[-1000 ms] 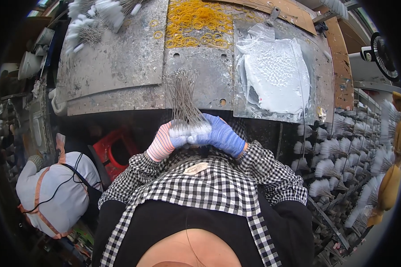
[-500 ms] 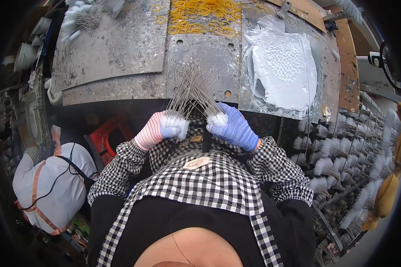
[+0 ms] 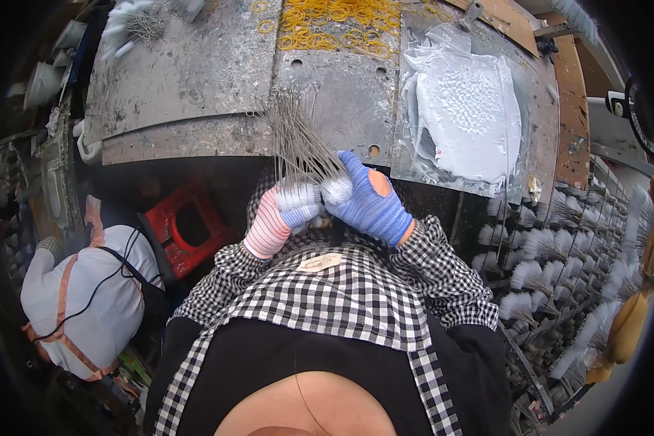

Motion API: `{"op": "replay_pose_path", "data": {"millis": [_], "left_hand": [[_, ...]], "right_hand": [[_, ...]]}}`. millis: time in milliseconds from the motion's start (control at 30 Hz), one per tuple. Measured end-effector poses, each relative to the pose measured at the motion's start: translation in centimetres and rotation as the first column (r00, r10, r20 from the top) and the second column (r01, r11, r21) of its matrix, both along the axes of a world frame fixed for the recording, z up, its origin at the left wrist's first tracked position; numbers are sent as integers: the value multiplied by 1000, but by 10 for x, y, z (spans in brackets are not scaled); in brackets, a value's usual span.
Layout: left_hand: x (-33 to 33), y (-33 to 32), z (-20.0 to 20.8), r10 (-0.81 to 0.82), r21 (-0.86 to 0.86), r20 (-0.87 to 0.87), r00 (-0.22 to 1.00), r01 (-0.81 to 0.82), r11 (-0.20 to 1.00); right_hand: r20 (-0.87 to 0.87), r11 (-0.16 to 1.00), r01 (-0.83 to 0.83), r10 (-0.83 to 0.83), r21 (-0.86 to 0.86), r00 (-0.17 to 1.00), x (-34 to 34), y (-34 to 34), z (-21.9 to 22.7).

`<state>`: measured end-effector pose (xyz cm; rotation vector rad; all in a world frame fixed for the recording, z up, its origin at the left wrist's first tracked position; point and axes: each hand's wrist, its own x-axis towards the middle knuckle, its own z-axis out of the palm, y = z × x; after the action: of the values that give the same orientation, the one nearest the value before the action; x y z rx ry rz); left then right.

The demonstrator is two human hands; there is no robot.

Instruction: Assembling bristly brush heads onto wire stems at a factory workstation.

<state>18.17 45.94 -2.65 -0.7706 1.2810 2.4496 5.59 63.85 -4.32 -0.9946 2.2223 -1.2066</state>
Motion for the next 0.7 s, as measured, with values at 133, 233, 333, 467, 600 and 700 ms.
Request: {"op": "replay_pose_path", "data": {"millis": [133, 233, 333, 467, 600, 700], "left_hand": [[28, -15, -6, 16, -363, -165, 986, -76, 929], [41, -79, 14, -306, -859, -98, 947, 74, 506], [45, -86, 22, -354, -888, -49, 934, 121, 443], [27, -26, 5, 130, -213, -33, 991, -134, 968], [36, 6, 13, 197, -424, -190, 962, -261, 867], [67, -54, 9, -107, -928, -83, 991, -38, 371]], "right_hand": [[49, 997, -14, 11, 70, 999, -7, 13, 33], [-12, 987, -87, 89, 136, 996, -37, 57, 56], [132, 995, -68, 57, 79, 990, -27, 56, 60], [721, 913, 402, -231, -72, 654, 19, -1, 42], [662, 873, 464, -259, -151, 703, -16, -13, 38], [253, 900, 409, -364, -154, 896, -64, 34, 59]]}}
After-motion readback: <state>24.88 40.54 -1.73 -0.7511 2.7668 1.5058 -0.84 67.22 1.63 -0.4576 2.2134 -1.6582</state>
